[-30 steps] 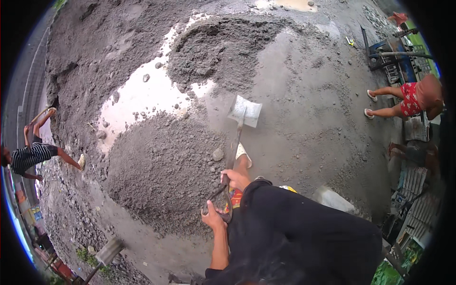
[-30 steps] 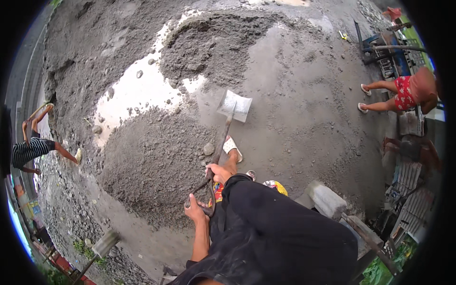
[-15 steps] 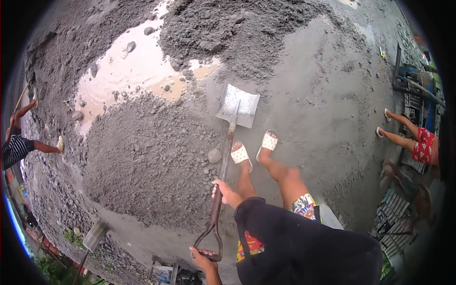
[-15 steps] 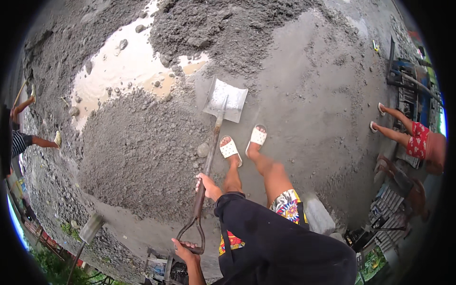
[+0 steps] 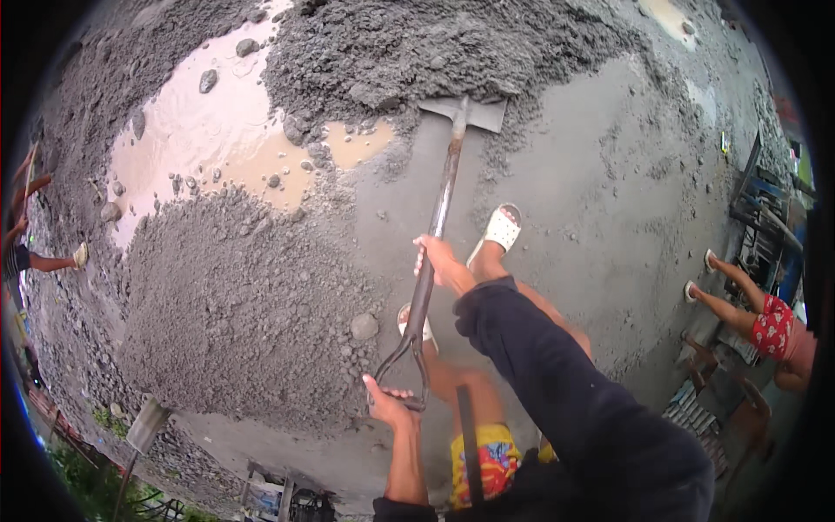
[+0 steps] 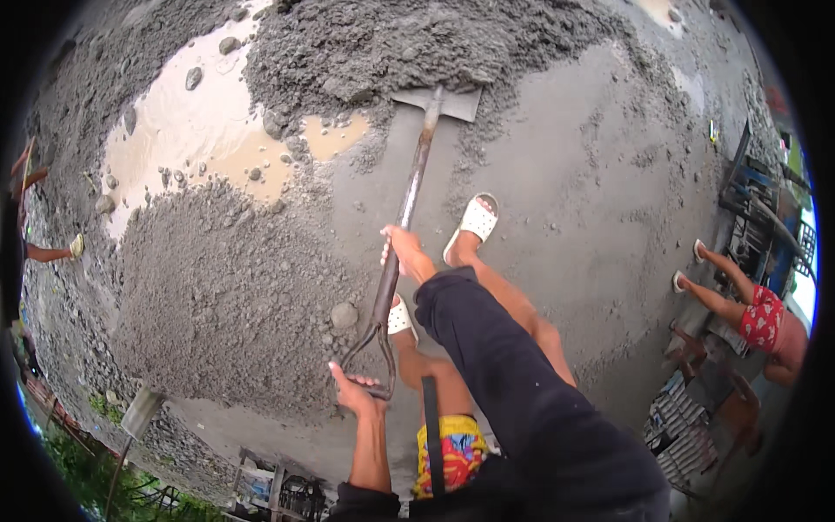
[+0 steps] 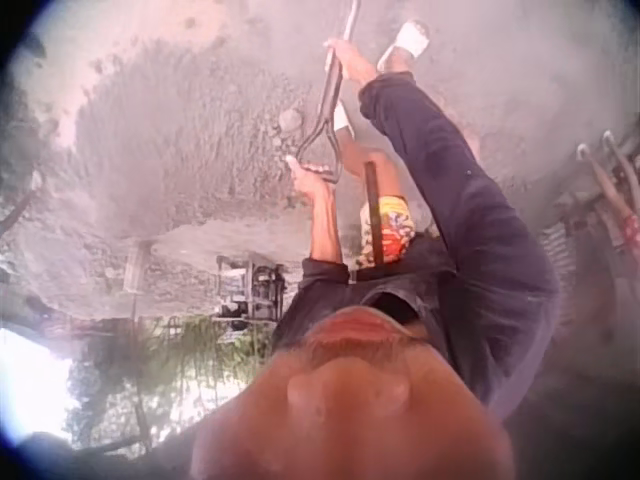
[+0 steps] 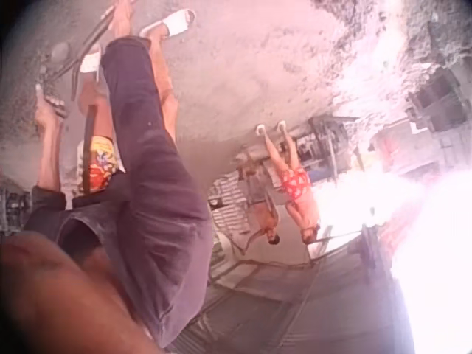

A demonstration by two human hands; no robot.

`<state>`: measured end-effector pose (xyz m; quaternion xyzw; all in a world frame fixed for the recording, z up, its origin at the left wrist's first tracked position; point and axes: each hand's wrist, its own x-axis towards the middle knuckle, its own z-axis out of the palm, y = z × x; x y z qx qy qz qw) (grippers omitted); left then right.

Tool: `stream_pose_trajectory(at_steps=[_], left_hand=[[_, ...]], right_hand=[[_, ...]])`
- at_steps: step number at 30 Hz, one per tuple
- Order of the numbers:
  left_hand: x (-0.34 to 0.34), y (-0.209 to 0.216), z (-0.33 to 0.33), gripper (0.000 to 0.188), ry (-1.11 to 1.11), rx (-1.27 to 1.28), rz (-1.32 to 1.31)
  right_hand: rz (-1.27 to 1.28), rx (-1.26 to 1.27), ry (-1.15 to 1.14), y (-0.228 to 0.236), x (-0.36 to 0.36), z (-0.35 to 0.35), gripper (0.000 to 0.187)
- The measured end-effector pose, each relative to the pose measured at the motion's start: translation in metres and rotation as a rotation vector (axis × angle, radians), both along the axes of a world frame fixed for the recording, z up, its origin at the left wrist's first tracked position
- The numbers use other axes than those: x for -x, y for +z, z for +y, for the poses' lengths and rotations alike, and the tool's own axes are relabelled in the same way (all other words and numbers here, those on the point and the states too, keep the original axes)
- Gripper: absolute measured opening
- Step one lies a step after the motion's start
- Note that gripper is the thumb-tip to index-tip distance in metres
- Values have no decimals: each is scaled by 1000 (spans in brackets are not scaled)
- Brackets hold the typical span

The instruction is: The person shovels cement mixture into a mixer drum using a shovel, then removes debris and touches the mixture inside the drum by hand.

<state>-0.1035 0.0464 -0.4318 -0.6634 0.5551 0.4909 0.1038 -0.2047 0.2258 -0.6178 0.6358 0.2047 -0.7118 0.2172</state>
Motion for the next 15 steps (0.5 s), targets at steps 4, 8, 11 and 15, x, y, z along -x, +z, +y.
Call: stream_pose_trajectory(at_steps=[4,8,11,15], left_hand=[[-5,6,10,50,41,101,87],[-36,-14,7,47,-52,132,215],[-65,11,-45,43,-94,189,272],[-83,62,-135,39,-229,183,341]], right_hand=[[171,100,-189,-40,24,55,13],[183,-129,-9,-73,-5,54,13],[205,-63,-49,-43,-33,0,12],[240,-42,-192,23,-70,-78,11]])
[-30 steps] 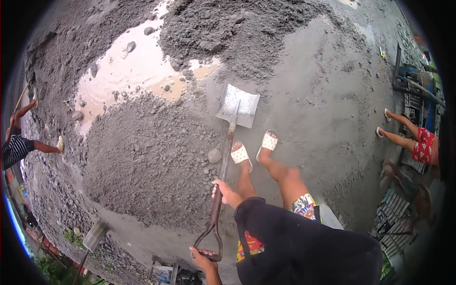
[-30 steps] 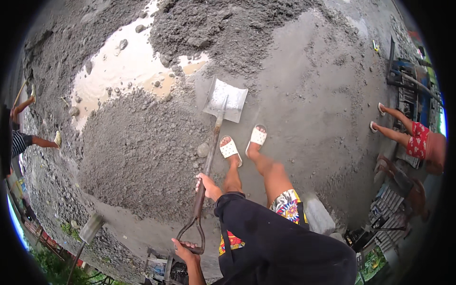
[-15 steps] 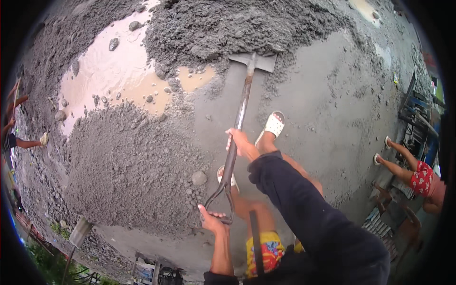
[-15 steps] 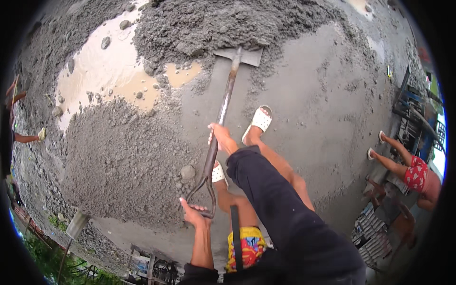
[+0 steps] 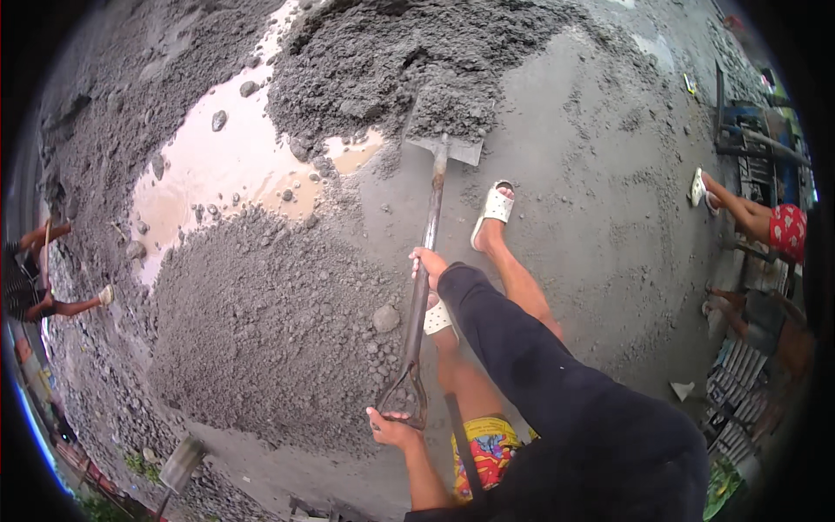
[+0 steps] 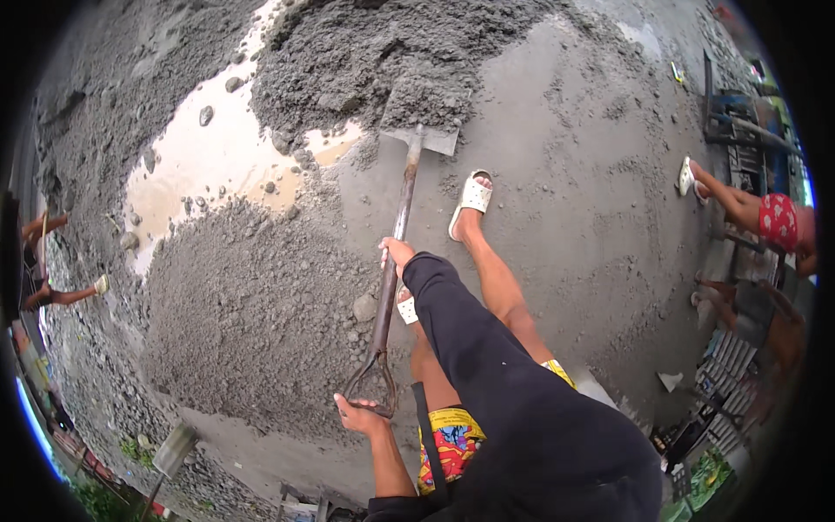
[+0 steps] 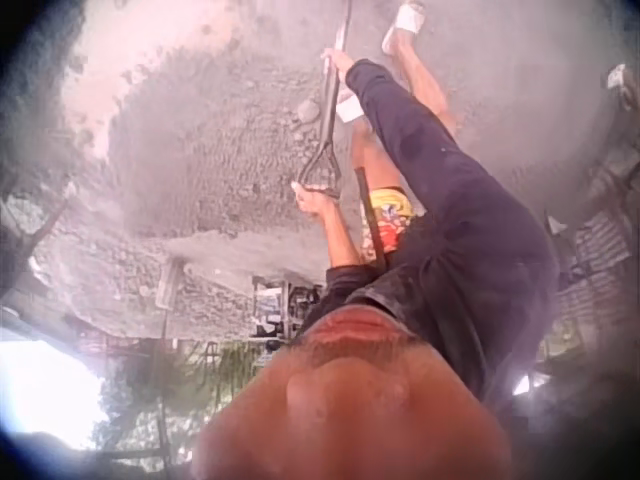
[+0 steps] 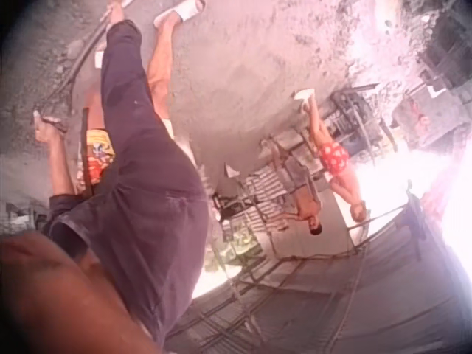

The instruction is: The person shovels cement mixture into a mixer drum using a shovel, then removes debris and touches the mixture inside the drum by hand.

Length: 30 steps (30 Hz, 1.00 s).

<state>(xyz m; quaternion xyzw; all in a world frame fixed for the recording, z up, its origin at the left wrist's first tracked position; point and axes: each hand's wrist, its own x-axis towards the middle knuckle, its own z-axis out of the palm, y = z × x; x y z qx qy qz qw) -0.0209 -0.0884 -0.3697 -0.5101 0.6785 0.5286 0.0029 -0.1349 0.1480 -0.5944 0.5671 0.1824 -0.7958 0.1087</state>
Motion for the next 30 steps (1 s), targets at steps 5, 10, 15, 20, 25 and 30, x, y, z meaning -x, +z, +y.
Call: stream_pose_trajectory(at_steps=[5,10,15,20,25,30], left_hand=[[-21,99,-96,41,-281,44,49],[-22,223,-184,48,-557,277,-187],[26,260,-170,50,-971,131,-110],[53,313,-95,51,-1365,-199,-45],[3,381,-25,53,-1629,-612,-51],[-133,423,-8,58,-1827,-1077,67]], right_hand=[[-16,58,-232,97,-72,-66,9],[29,84,-510,213,-143,-164,18],[-25,-26,-773,328,-222,-182,15],[133,-194,-1198,423,-300,-173,17],[96,-476,-1689,615,-419,-159,12],[409,-1051,-1920,740,-585,-217,16]])
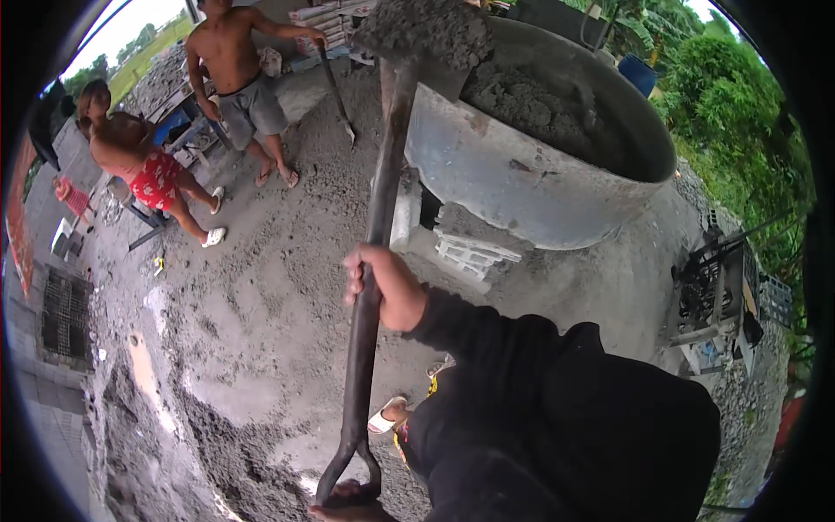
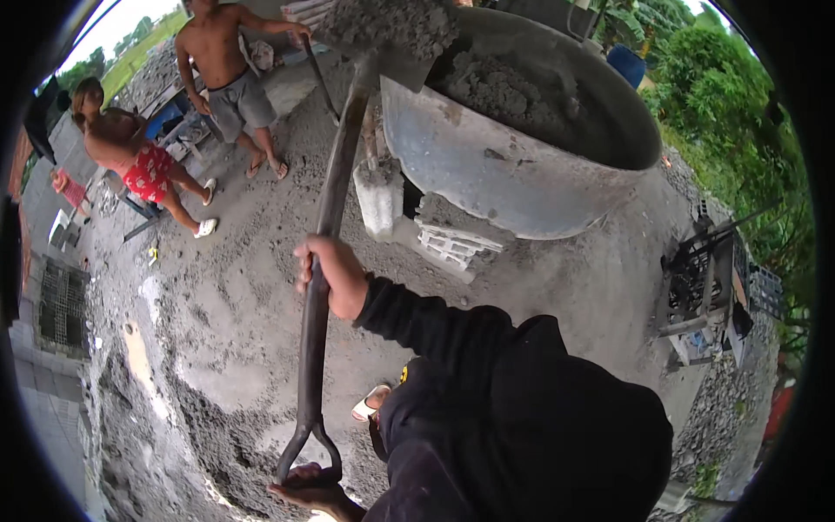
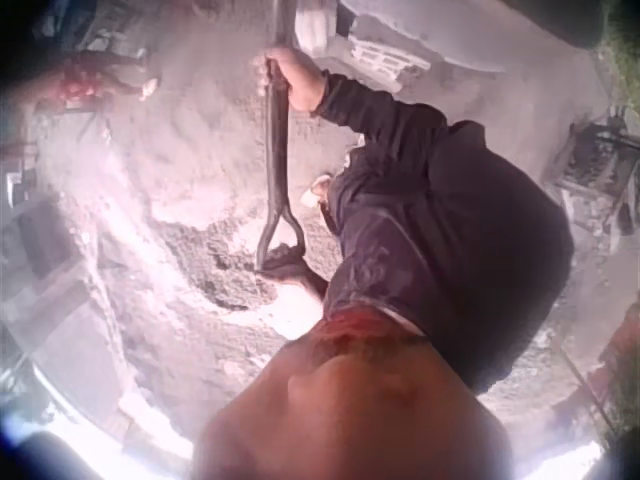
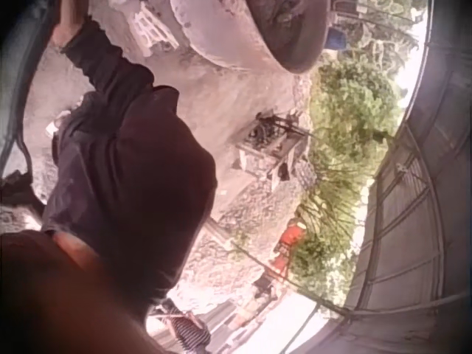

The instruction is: The person shovels cement mixture into a mixer drum using a shovel, then removes debris and touches the mixture inside the drum by hand.

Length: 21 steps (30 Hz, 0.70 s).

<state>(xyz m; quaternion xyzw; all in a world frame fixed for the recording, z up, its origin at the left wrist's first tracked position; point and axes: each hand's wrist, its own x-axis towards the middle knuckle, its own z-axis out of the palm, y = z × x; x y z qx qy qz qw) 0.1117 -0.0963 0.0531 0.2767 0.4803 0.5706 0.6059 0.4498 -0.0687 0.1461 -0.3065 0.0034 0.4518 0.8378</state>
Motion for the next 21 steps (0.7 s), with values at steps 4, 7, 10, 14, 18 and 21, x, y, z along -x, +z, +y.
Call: stream_pose_trajectory(at_steps=[4,7,10,14,18,21], left_hand=[[-83,-37,-11,75,-90,-630,482],[-116,-25,-35,70,-342,-707,409],[-130,-65,-41,61,-588,-610,396],[-138,-81,-43,61,-498,-420,377],[-158,-64,-6,59,-476,-482,237],[-163,-54,8,54,-407,-536,118]], right_hand=[[-48,-331,-71,12,-103,-84,14],[17,-430,-83,-50,-140,-136,19],[62,-245,-246,-115,-151,-176,21],[142,-148,-293,-121,-153,-180,19],[111,-223,-270,-91,-163,-158,15],[-51,-358,-163,-46,-161,-136,15]])
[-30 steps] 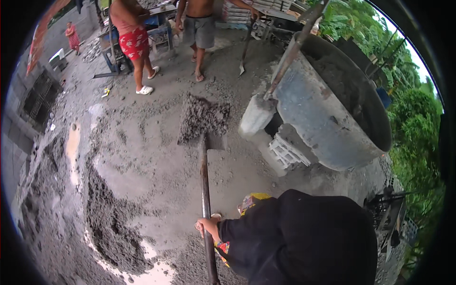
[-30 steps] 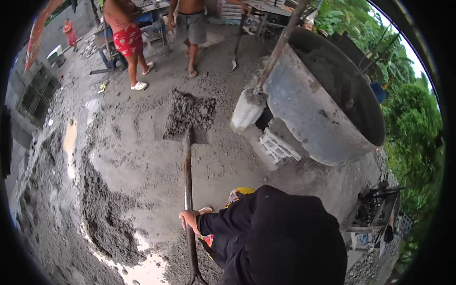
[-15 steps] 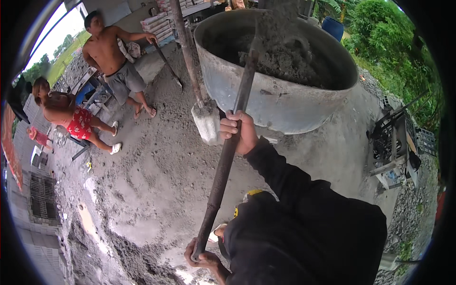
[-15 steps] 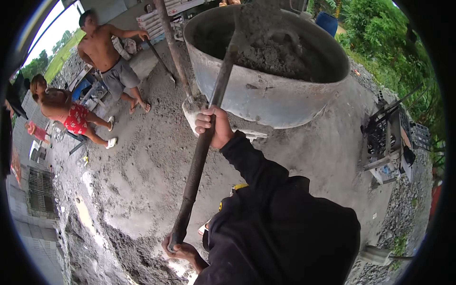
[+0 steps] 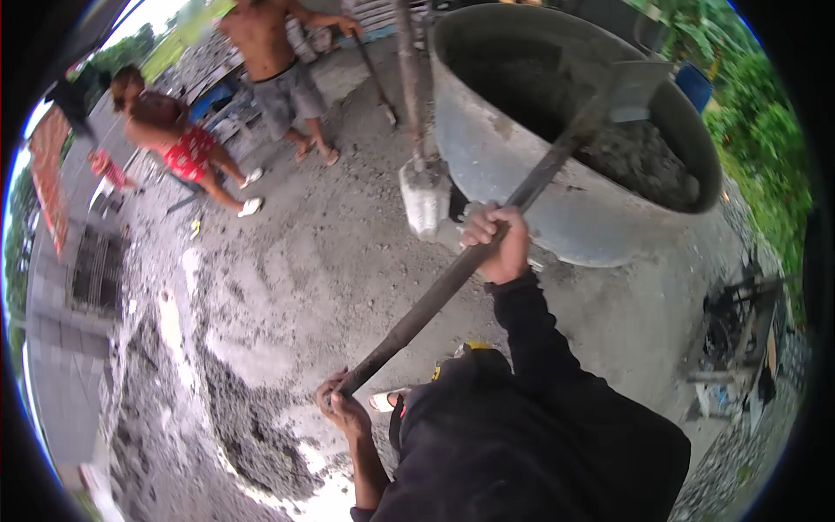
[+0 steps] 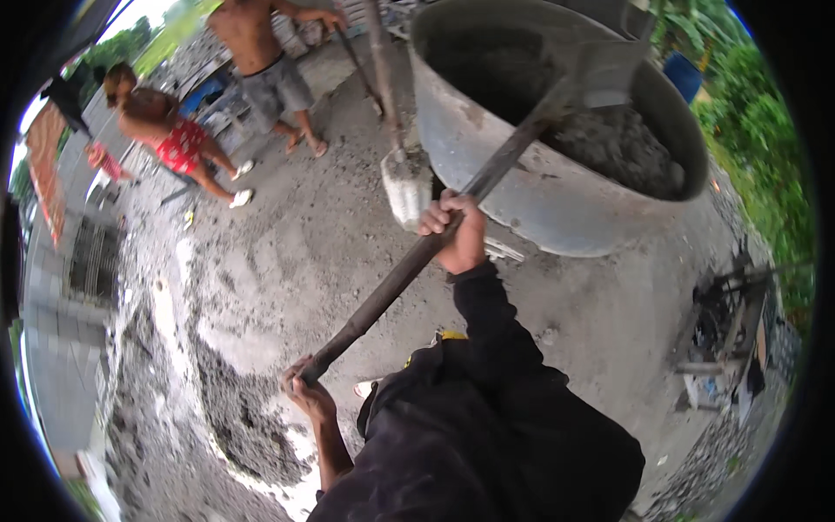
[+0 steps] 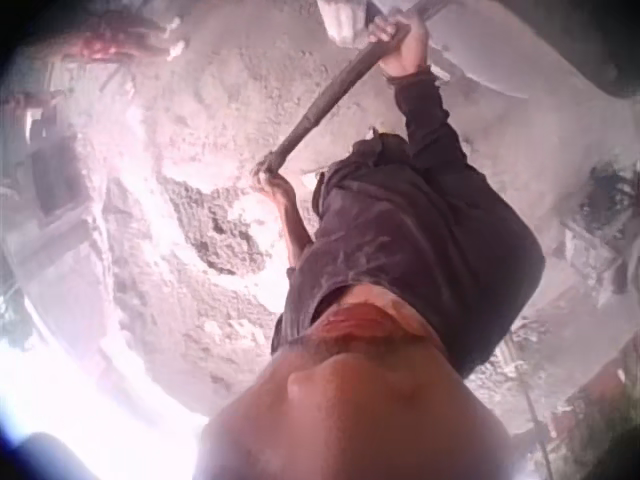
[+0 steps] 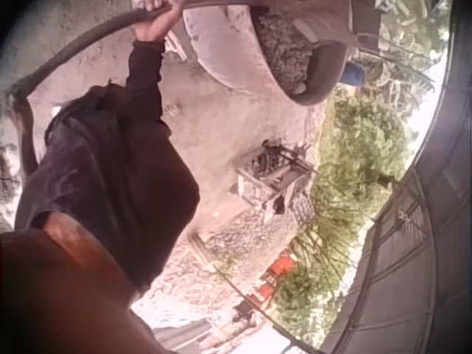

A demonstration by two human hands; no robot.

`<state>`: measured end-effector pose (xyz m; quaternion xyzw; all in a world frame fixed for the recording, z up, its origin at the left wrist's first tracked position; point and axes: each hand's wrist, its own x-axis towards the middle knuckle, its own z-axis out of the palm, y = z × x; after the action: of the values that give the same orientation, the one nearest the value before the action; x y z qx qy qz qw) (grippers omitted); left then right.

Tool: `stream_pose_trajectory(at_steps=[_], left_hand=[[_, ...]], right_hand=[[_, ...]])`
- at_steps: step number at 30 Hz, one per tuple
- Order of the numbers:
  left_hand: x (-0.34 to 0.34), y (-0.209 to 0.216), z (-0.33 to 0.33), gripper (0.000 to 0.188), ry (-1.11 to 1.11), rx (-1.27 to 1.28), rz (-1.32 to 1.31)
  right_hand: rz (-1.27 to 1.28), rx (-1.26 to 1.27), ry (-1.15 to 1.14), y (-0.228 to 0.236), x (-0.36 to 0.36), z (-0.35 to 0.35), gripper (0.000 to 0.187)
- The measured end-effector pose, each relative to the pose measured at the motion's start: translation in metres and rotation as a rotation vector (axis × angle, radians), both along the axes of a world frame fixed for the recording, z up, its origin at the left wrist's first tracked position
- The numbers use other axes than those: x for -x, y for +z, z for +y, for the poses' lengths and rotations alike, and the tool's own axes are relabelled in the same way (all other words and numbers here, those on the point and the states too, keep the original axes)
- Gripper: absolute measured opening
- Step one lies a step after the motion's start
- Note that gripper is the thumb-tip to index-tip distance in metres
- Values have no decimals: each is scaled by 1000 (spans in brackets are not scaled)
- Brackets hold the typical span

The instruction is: The person shovels cement mixture into a mixer drum using a shovel, then removes debris and touches the mixture inside the drum by hand.

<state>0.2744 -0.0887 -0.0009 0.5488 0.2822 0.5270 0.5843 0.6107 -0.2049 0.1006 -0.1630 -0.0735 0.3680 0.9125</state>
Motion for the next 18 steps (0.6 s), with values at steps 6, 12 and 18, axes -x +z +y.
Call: stream_pose_trajectory(at_steps=[6,12,18], left_hand=[[52,-71,-22,48,-65,76,800],[155,-89,-44,43,277,1138,-78],[280,-77,-79,48,809,1087,-33]], right_hand=[[-344,-304,-69,93,-14,-26,57],[-385,-282,447,93,41,49,30],[-152,-12,800,31,154,171,37]])
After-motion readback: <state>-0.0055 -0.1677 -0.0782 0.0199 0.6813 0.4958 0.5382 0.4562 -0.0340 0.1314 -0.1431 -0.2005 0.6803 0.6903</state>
